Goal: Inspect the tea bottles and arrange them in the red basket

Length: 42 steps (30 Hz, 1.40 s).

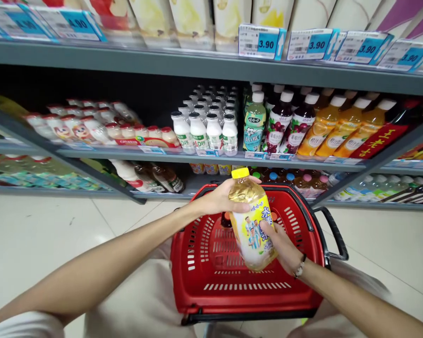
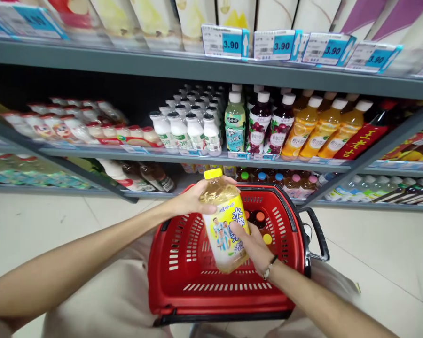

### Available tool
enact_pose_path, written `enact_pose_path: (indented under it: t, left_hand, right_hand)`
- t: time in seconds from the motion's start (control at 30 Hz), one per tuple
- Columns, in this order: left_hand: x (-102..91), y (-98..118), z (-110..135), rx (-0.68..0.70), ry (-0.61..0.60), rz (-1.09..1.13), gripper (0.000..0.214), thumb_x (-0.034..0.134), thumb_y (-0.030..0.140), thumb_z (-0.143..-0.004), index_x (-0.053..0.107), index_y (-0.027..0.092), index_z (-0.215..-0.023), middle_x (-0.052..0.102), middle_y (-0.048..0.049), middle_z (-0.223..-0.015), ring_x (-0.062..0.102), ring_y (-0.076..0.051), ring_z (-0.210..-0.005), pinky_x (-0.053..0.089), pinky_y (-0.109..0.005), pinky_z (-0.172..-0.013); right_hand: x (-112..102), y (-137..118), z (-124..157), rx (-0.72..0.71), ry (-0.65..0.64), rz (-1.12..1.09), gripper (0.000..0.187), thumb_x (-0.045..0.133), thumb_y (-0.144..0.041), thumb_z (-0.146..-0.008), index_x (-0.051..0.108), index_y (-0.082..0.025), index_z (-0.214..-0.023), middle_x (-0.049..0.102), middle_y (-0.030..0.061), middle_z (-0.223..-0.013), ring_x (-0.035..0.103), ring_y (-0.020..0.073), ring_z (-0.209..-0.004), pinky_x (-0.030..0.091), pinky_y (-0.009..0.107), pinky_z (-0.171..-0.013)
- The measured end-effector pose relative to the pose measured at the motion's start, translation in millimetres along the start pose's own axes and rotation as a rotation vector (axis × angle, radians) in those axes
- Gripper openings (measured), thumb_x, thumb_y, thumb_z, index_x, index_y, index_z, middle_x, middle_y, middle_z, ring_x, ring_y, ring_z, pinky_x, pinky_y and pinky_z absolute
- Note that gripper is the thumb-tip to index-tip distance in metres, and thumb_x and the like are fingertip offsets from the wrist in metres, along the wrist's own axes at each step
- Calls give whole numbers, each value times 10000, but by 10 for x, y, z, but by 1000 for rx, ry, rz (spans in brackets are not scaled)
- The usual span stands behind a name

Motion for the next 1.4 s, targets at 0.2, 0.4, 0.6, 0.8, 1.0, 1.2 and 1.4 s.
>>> enact_pose_path:
  t: [0.2, 0.4, 0.6, 0.8, 1.0, 1.2, 1.4]
  left_hand:
    - [199, 146, 217, 128, -32, -161, 588, 863, 236, -793, 625, 182, -1328, 678, -158, -1352, 695, -292, -1203, 583, -449, -1022]
    - [240, 190, 227, 165, -57, -176, 553, 856, 248, -784, 631, 170, -1283, 735, -128, -1191, 723, -262, -1103, 612, -401, -950]
    - [181, 171, 268, 169, -16, -177, 520, 858, 234, -778, 648, 176, -1250, 713, -132, -1267, 717, -268, -1129, 595, -414, -982]
    - [143, 18, 302, 52, -22, -84, 554, 847, 346, -847, 601, 165, -1310, 699, -153, -1283, 702, -276, -1168, 573, -435, -1012]
    - [98, 18, 321, -7, 6, -64, 566, 779, 477, -912, 588, 156, -1337, 676, -165, -1362, 676, -282, -1212, 531, -429, -1051]
    - [113, 12, 342, -5, -35, -72, 660, 772, 499, -917, 534, 161, -1433, 639, -187, -1430, 641, -328, -1283, 523, -464, -1073]
    - [133, -6, 347, -6, -57, -114, 731, 782, 496, -915, 463, 152, -1476, 603, -210, -1440, 623, -341, -1292, 531, -488, -1069]
  right_hand:
    - [3, 23, -59, -143, -108, 148, 808, 1019, -534, -564, 596, -191, -1162, 805, 109, -1129, 785, 268, -990, 658, 408, -886]
    - [57, 31, -39, -168, -110, 186, 753, 989, -522, -610, 576, -207, -1155, 778, 118, -1221, 769, 271, -1051, 637, 434, -966]
    - [61, 31, -41, -157, -74, 208, 740, 989, -538, -599, 590, -207, -1126, 789, 105, -1160, 767, 279, -1028, 641, 447, -946]
    - [129, 87, 16, -94, -139, 160, 771, 970, -619, -632, 619, -187, -1166, 789, 129, -1200, 780, 287, -1041, 654, 432, -917]
    - [136, 74, 79, -49, -131, 133, 819, 925, -759, -609, 702, -151, -1112, 813, 141, -1073, 797, 296, -917, 656, 459, -899]
    - [128, 73, 123, -27, -137, 114, 814, 928, -764, -595, 715, -152, -1086, 814, 145, -1071, 797, 305, -927, 651, 472, -911]
    - [114, 77, 147, -43, -191, 86, 752, 926, -734, -644, 718, -154, -1075, 809, 156, -1104, 795, 316, -966, 648, 474, -919]
Point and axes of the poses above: each hand's wrist, its own z-axis away from the middle knuckle, its own x-axis out of the palm, y = z × x, the point moved 6 cm from there along -z, towards the middle knuckle
